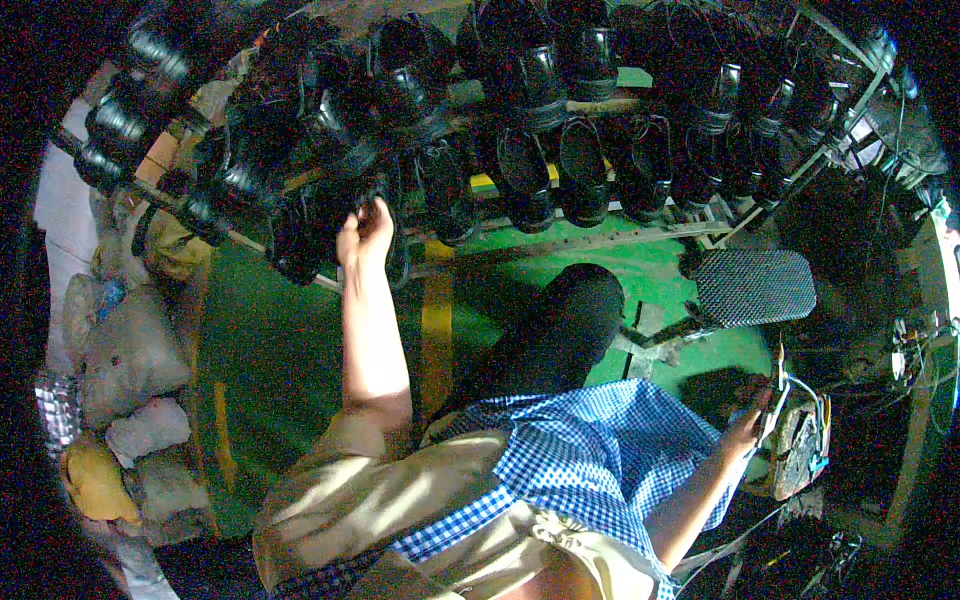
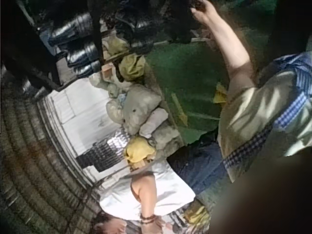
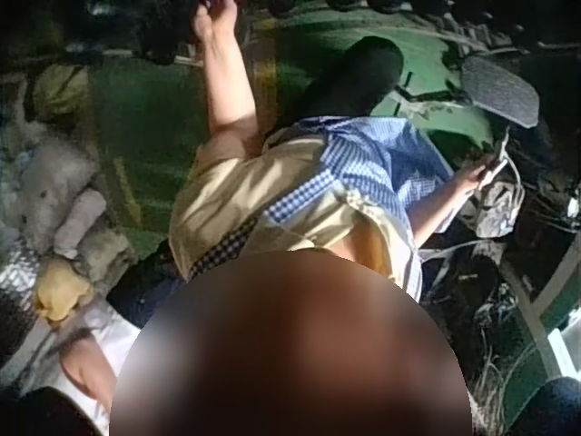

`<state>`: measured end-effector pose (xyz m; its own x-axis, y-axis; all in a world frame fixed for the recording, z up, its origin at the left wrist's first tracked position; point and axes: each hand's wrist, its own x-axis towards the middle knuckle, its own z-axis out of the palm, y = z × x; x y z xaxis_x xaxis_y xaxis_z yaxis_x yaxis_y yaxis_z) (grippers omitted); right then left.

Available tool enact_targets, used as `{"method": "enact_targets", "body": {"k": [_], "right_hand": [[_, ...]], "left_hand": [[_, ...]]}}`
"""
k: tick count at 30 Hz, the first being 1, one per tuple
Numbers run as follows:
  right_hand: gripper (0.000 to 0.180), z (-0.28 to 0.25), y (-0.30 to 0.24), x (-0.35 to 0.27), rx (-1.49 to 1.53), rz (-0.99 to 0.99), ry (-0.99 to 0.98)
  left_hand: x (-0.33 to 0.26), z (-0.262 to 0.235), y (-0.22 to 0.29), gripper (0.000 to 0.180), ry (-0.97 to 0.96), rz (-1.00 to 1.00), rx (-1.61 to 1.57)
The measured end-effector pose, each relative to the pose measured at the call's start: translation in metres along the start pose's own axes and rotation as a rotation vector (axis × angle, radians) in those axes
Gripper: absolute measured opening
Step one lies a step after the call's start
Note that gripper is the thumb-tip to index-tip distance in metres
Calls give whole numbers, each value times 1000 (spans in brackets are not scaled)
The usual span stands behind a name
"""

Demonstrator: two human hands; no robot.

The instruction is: Applying a spray finish or adhesive to black leather shoes using an industrial spray gun.

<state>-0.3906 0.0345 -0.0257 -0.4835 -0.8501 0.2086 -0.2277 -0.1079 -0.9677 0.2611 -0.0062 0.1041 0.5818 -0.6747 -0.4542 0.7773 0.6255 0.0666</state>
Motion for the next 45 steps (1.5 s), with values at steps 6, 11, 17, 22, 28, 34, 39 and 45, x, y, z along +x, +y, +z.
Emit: {"method": "enact_targets", "body": {"k": [6,11,17,22,28,34,39,45], "right_hand": [[47,-7,23,9,95,11,11],[51,-6,-8,7,112,148,8],[50,4,-14,24,156,179,-46],[49,-8,-2,27,271,281,70],[55,15,-20,29,184,122,4],[53,18,-82,19,388,148,-82],[67,33,-100,12,462,188,-96],[50,35,-88,6,476,127,-97]], "left_hand": [[45,37,14,28,-87,44,190],[-76,31,-67,36,-487,612,1072],[-96,14,-74,47,-1006,1238,2733],[-90,32,-77,39,-1075,1071,2550],[-153,56,-36,45,-795,640,2112],[-198,55,-21,51,-983,499,1744],[-259,56,-96,55,-1160,435,1610],[-276,80,-217,46,-1714,526,1607]]}}
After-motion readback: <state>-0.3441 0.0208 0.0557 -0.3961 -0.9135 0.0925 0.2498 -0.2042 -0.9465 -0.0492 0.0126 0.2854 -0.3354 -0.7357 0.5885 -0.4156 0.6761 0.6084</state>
